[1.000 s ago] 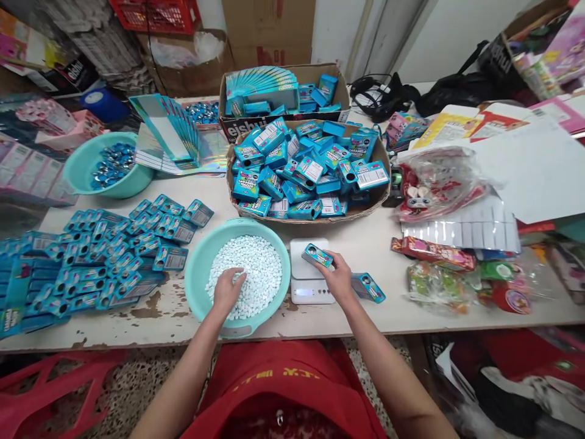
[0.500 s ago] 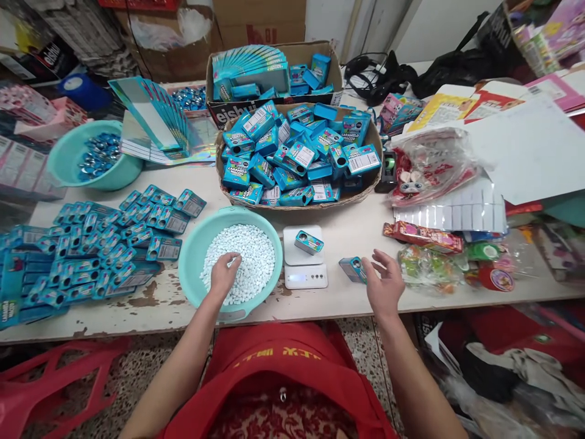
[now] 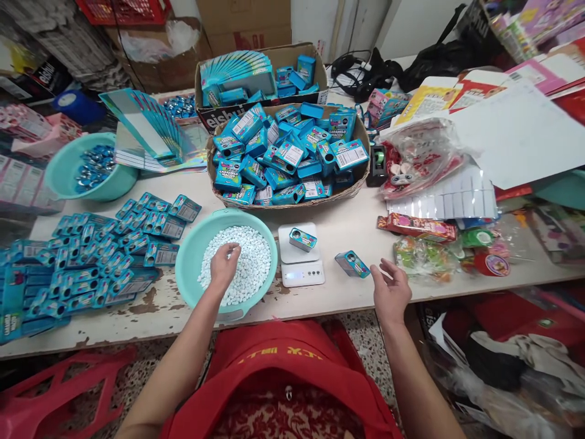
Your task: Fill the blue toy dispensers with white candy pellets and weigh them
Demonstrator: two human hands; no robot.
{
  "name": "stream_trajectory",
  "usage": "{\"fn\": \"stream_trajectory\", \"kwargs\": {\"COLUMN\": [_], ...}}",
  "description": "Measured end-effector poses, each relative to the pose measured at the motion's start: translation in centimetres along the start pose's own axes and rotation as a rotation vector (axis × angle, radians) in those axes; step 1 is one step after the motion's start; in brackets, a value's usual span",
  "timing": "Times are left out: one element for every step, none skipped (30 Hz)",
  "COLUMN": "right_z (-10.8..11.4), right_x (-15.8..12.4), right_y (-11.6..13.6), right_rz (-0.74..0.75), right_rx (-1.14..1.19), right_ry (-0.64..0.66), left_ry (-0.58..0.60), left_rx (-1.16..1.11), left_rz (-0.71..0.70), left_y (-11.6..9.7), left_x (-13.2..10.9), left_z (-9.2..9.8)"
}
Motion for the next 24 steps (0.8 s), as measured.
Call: {"fn": "stream_trajectory", "kwargs": {"right_z": [0.2, 0.4, 0.5, 0.7, 0.8, 1.0, 1.1, 1.1, 1.2, 1.2, 1.1, 1.1, 0.9, 0.7, 0.5, 0.2, -0.2, -0.7, -1.2, -1.7, -2.1, -2.5, -2.8, -3.0], "right_x": [-0.1, -0.1, -0.2, -0.3, -0.4, -0.5, -0.7, -0.8, -1.0, -1.2, -1.3, -1.4, -1.5, -1.5, -1.5, -1.3, -1.2, -0.9, -0.7, -0.5, -0.3, -0.1, 0.0, 0.1], "right_y": [-0.2, -0.5, -0.7, -0.9, -1.1, -1.3, -1.4, -1.4, -1.3, -1.2, -1.0, -0.9, -0.9, -0.9, -1.2, -1.6, -2.1, -2.8, -3.5, -4.1, -4.7, -5.1, -5.3, -5.2], "right_rz": [-0.008, -0.018, -0.028, -0.038, -0.047, -0.052, -0.051, -0.040, -0.018, 0.012, 0.046, 0.078, 0.100, 0.109, 0.105, 0.093, 0.073, 0.047, 0.012, -0.030, -0.075, -0.113, -0.138, -0.143], "right_rx": [-0.003, -0.007, -0.013, -0.022, -0.032, -0.044, -0.055, -0.067, -0.076, -0.084, -0.091, -0.101, -0.114, -0.129, -0.146, -0.161, -0.171, -0.176, -0.172, -0.164, -0.155, -0.144, -0.134, -0.127], "right_ry": [-0.009, -0.018, -0.026, -0.033, -0.038, -0.041, -0.043, -0.044, -0.041, -0.032, -0.017, 0.000, 0.013, 0.023, 0.028, 0.029, 0.031, 0.037, 0.051, 0.071, 0.092, 0.110, 0.122, 0.126], "left_ry": [-0.026, -0.053, -0.073, -0.080, -0.070, -0.040, 0.003, 0.051, 0.102, 0.154, 0.206, 0.255, 0.298, 0.328, 0.332, 0.305, 0.248, 0.161, 0.056, -0.057, -0.179, -0.285, -0.384, -0.468], "left_rx": [0.012, 0.022, 0.031, 0.040, 0.049, 0.064, 0.083, 0.107, 0.137, 0.170, 0.203, 0.230, 0.245, 0.240, 0.208, 0.149, 0.069, -0.019, -0.096, -0.145, -0.155, -0.102, 0.004, 0.134], "left_rz": [-0.051, -0.117, -0.196, -0.287, -0.386, -0.489, -0.593, -0.685, -0.761, -0.815, -0.843, -0.845, -0.825, -0.792, -0.751, -0.705, -0.657, -0.604, -0.543, -0.472, -0.382, -0.297, -0.192, -0.060], "left_y": [-0.8, -1.9, -3.1, -4.5, -6.0, -7.4, -8.7, -9.9, -11.0, -11.8, -12.5, -12.9, -13.3, -13.4, -13.4, -13.2, -12.8, -12.1, -11.2, -10.0, -8.3, -6.4, -4.1, -1.4], "left_x": [0.0, 0.1, 0.1, 0.1, 0.1, 0.2, 0.3, 0.4, 0.6, 0.7, 0.8, 0.9, 0.9, 0.9, 0.8, 0.6, 0.4, 0.1, -0.3, -0.8, -1.3, -1.9, -2.3, -2.7], "left_z": [0.0, -0.1, -0.3, -0.6, -1.1, -1.7, -2.5, -3.4, -4.3, -5.2, -6.1, -6.8, -7.4, -7.6, -7.4, -6.8, -5.7, -4.1, -2.1, 0.2, 2.8, 5.4, 8.0, 10.2]}}
Point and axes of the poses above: each hand's wrist, its own x-axis towards the middle knuckle, its own z-axis out of the back of the hand, y = z × x, the point moved 1 cm from there along x, towards the middle knuckle, and after that the axes turned 12 degrees about x, right-handed, at the moved point
